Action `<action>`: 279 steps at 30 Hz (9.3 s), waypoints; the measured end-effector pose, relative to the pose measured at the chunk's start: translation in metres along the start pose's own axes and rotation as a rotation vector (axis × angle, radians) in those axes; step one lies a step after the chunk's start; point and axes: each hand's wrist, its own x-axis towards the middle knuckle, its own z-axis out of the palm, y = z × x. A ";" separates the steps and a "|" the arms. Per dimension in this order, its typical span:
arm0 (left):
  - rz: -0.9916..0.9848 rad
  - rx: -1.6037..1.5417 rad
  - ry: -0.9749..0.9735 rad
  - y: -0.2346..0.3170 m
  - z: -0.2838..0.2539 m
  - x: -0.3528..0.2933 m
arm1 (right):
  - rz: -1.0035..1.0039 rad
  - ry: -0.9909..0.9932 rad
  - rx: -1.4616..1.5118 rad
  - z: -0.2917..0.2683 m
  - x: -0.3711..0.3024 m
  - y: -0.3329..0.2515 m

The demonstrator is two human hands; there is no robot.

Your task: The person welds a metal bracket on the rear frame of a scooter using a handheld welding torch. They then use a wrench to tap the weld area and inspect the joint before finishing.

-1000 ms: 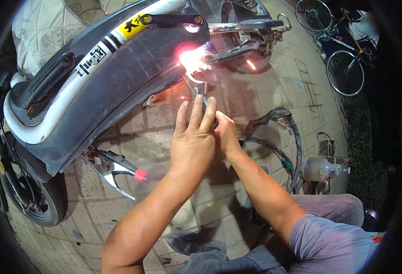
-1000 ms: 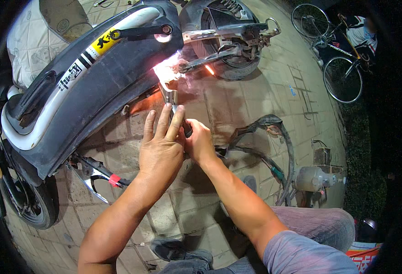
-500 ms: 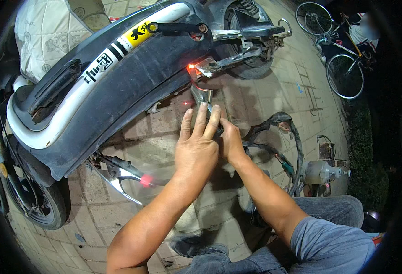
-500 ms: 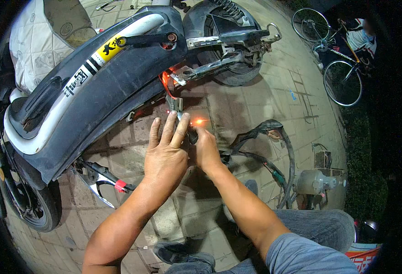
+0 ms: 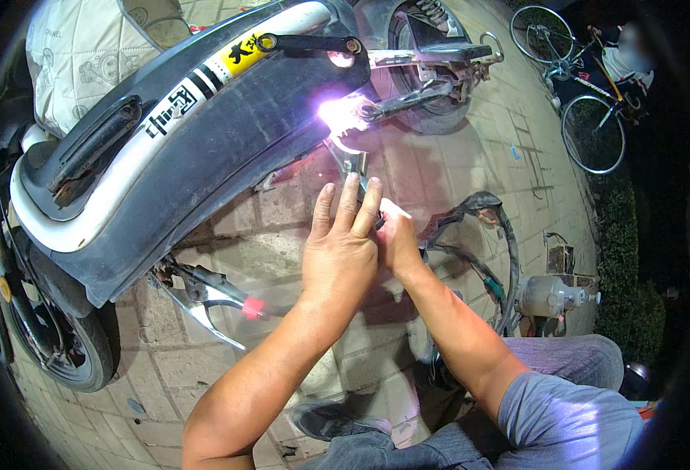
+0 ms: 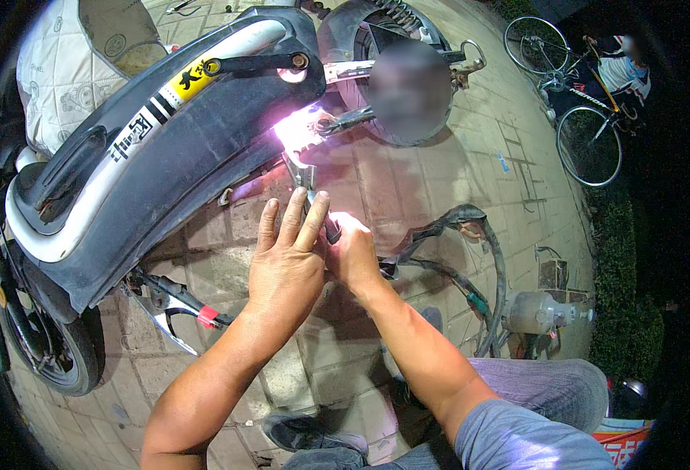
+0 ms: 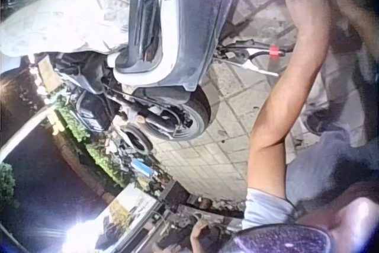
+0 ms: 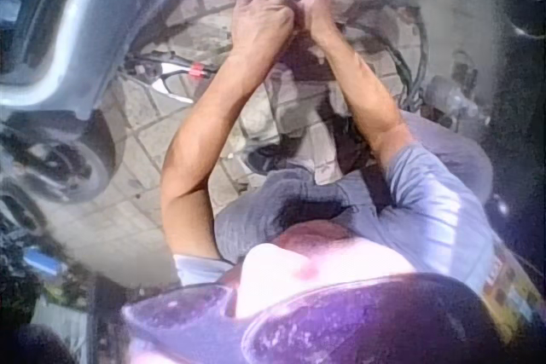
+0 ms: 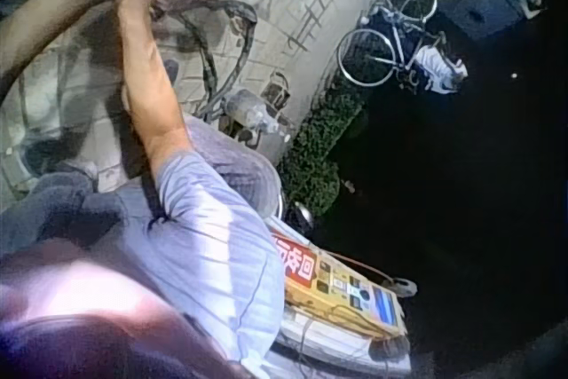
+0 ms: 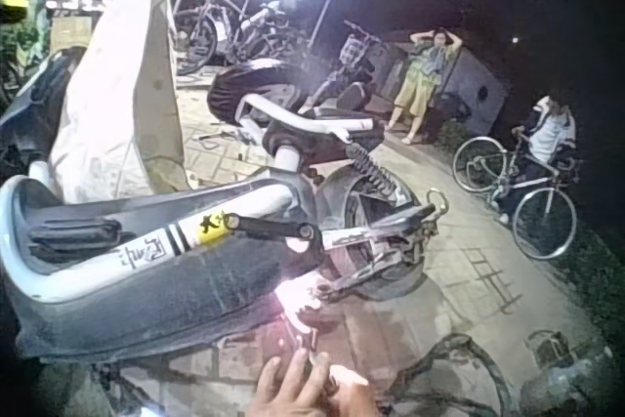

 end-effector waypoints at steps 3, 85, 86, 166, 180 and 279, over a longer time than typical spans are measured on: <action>-0.008 -0.027 -0.093 0.000 -0.007 0.000 | -0.021 -0.006 -0.042 0.002 0.001 0.006; 0.030 -0.030 -0.128 0.010 -0.006 -0.007 | 0.060 -0.013 -0.019 -0.002 -0.018 0.013; 0.035 -0.006 -0.045 0.009 -0.003 -0.007 | -0.018 0.011 0.001 0.000 -0.017 0.016; 0.025 -0.019 -0.036 0.003 -0.003 -0.002 | 0.030 -0.032 -0.095 0.000 -0.011 0.018; -0.045 -0.193 -0.111 0.012 -0.003 0.002 | 0.153 0.039 0.192 0.004 -0.014 0.039; 0.001 -0.058 -0.029 0.003 0.000 -0.003 | 0.010 -0.051 -0.001 -0.002 -0.011 0.015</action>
